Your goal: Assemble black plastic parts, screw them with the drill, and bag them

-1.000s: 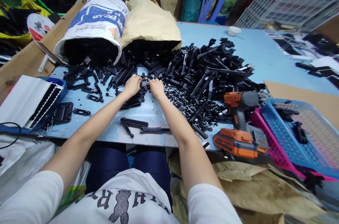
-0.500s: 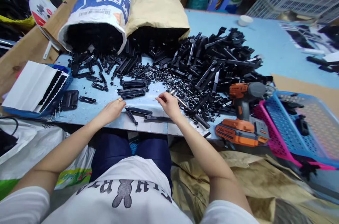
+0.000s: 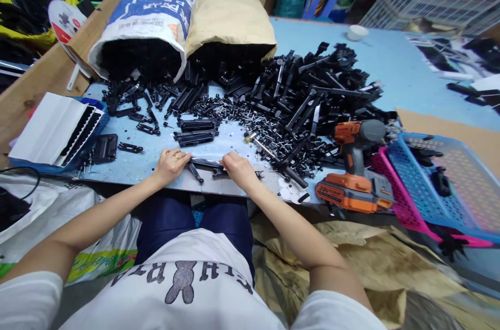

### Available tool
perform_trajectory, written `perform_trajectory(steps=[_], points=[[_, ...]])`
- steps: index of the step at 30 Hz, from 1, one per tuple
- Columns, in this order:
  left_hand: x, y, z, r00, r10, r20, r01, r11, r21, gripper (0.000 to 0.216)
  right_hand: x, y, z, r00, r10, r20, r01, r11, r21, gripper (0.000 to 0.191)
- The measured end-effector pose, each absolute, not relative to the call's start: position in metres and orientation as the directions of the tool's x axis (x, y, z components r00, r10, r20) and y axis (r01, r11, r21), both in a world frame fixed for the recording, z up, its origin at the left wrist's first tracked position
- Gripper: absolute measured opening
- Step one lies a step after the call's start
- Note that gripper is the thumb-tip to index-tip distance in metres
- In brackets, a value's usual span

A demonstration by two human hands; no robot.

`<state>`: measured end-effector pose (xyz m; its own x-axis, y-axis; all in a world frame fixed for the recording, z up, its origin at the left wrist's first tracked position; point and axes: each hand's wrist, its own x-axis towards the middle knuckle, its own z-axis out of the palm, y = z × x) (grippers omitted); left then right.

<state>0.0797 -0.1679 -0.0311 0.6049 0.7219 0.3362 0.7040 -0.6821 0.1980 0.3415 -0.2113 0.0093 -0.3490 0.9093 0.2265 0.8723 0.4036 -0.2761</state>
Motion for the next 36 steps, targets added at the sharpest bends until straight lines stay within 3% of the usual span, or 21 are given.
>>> perform_trajectory(steps=[2,6,9,12,14,18,26,29,32,34,36], points=[[0.094,-0.173,-0.025,0.606,0.724,0.328,0.705,-0.681,0.199,0.029,0.339,-0.213,0.010,-0.398,0.893,0.210,0.875,0.438,-0.205,0.034],[0.133,-0.180,-0.015,0.781,0.586,0.215,0.549,-0.809,0.210,0.037,0.337,-0.216,-0.001,-0.462,0.859,0.220,0.847,0.501,-0.178,0.034],[0.148,-0.180,-0.014,0.831,0.536,0.147,0.493,-0.833,0.250,0.040,0.340,-0.220,-0.017,-0.439,0.825,0.356,0.812,0.534,-0.236,0.029],[0.149,-0.179,-0.020,0.820,0.540,0.188,0.485,-0.831,0.273,0.049,0.347,-0.226,-0.034,-0.368,0.780,0.507,0.748,0.572,-0.337,0.023],[0.148,-0.179,-0.025,0.788,0.574,0.223,0.516,-0.813,0.269,0.049,0.354,-0.229,-0.042,-0.355,0.772,0.527,0.729,0.582,-0.362,0.028],[0.151,-0.181,-0.032,0.752,0.631,0.193,0.570,-0.768,0.290,0.054,0.371,-0.229,-0.051,-0.452,0.770,0.452,0.728,0.610,-0.312,0.044],[0.159,-0.193,-0.032,0.628,0.752,0.203,0.678,-0.656,0.331,0.043,0.387,-0.211,-0.044,-0.616,0.701,0.360,0.665,0.707,-0.239,0.038],[0.155,-0.193,-0.030,0.677,0.704,0.215,0.665,-0.710,0.232,0.048,0.392,-0.206,-0.034,-0.661,0.686,0.305,0.698,0.711,-0.087,0.041],[0.149,-0.187,-0.028,0.715,0.672,0.195,0.667,-0.738,0.099,0.045,0.393,-0.205,-0.026,-0.581,0.758,0.296,0.799,0.600,0.031,0.051],[0.142,-0.183,-0.020,0.708,0.682,0.185,0.679,-0.729,0.090,0.040,0.392,-0.210,-0.017,-0.562,0.771,0.300,0.812,0.584,0.020,0.054],[0.132,-0.187,-0.003,0.709,0.668,0.227,0.648,-0.744,0.164,0.047,0.389,-0.221,-0.003,-0.626,0.717,0.307,0.738,0.672,-0.062,0.056]])
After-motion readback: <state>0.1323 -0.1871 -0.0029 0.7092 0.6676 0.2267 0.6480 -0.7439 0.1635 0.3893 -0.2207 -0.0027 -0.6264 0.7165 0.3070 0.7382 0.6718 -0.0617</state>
